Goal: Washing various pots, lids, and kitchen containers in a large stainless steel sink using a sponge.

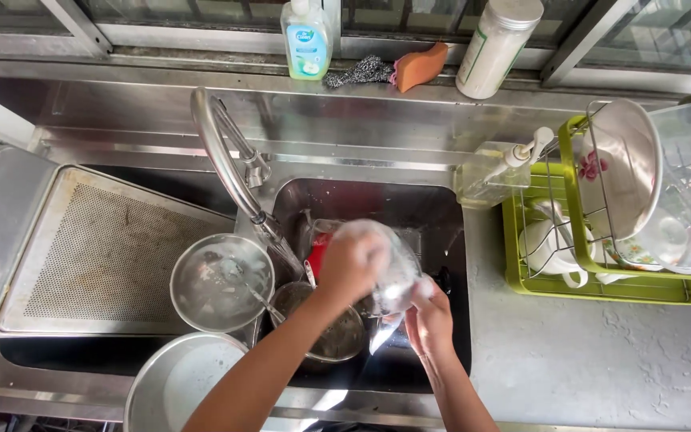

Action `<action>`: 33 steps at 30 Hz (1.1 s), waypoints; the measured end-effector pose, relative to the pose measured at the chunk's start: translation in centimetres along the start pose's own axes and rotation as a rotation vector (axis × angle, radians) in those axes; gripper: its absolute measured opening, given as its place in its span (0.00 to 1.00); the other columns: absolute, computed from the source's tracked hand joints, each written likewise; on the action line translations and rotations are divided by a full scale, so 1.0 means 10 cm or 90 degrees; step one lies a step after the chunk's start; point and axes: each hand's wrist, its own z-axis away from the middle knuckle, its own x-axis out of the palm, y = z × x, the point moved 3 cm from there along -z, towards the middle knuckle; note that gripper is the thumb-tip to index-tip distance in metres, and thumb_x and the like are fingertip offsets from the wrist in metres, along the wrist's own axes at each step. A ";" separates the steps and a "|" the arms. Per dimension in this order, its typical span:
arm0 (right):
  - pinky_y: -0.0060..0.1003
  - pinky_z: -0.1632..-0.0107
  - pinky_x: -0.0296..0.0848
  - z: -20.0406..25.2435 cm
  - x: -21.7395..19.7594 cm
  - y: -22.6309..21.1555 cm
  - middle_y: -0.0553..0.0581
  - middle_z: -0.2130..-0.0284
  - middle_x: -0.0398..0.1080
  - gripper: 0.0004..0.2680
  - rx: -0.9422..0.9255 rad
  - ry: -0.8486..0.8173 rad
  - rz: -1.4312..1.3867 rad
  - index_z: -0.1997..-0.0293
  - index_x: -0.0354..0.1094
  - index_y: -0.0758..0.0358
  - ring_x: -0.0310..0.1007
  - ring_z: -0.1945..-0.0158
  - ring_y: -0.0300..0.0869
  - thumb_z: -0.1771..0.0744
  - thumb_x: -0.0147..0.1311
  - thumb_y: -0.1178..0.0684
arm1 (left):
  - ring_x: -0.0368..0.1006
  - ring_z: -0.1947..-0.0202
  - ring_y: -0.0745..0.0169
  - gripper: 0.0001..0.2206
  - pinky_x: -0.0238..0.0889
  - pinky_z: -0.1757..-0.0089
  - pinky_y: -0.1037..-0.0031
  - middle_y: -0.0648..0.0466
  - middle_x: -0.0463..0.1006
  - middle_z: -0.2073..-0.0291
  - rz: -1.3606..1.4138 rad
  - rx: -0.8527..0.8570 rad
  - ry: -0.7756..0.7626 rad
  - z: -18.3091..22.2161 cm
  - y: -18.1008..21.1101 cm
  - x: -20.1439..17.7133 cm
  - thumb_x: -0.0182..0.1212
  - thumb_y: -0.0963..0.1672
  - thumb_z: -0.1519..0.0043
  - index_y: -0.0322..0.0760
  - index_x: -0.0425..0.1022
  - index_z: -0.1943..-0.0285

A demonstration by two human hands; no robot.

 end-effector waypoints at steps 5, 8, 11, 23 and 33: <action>0.44 0.59 0.74 0.21 0.38 -0.37 0.64 0.58 0.74 0.11 0.027 0.010 -0.030 0.51 0.67 0.72 0.75 0.57 0.49 0.35 0.42 0.67 | 0.76 0.58 0.50 0.07 0.67 0.53 0.58 0.46 0.81 0.62 0.329 -0.512 0.016 0.30 -0.97 0.34 0.57 0.43 0.38 0.34 0.80 0.60; 0.46 0.52 0.77 0.21 0.38 -0.36 0.64 0.56 0.74 0.12 0.030 0.021 0.017 0.49 0.66 0.72 0.76 0.53 0.49 0.36 0.40 0.66 | 0.77 0.54 0.57 0.09 0.67 0.51 0.67 0.53 0.83 0.59 0.265 -0.375 0.066 0.07 -0.34 0.04 0.57 0.43 0.41 0.42 0.83 0.58; 0.52 0.54 0.75 0.18 0.48 -0.37 0.68 0.55 0.72 0.11 0.020 0.027 0.052 0.46 0.64 0.76 0.75 0.54 0.54 0.33 0.40 0.64 | 0.73 0.50 0.44 0.08 0.64 0.48 0.55 0.50 0.77 0.53 0.002 -0.112 0.055 0.00 0.34 -0.12 0.61 0.45 0.43 0.43 0.81 0.57; 0.62 0.39 0.62 0.17 0.65 -0.55 0.66 0.40 0.65 0.15 0.150 0.052 -0.071 0.37 0.56 0.68 0.65 0.38 0.57 0.29 0.36 0.53 | 0.81 0.54 0.56 0.08 0.75 0.48 0.63 0.53 0.83 0.54 0.125 -0.151 -0.076 -0.15 -0.18 0.01 0.60 0.46 0.34 0.45 0.78 0.50; 0.50 0.33 0.64 -0.02 0.57 -0.49 0.65 0.39 0.66 0.15 0.151 0.035 -0.236 0.34 0.56 0.67 0.64 0.36 0.52 0.29 0.37 0.53 | 0.42 0.23 0.25 0.39 0.46 0.31 0.42 0.24 0.46 0.26 -0.039 0.043 0.147 0.60 0.30 0.33 0.63 0.43 0.36 0.41 0.41 0.18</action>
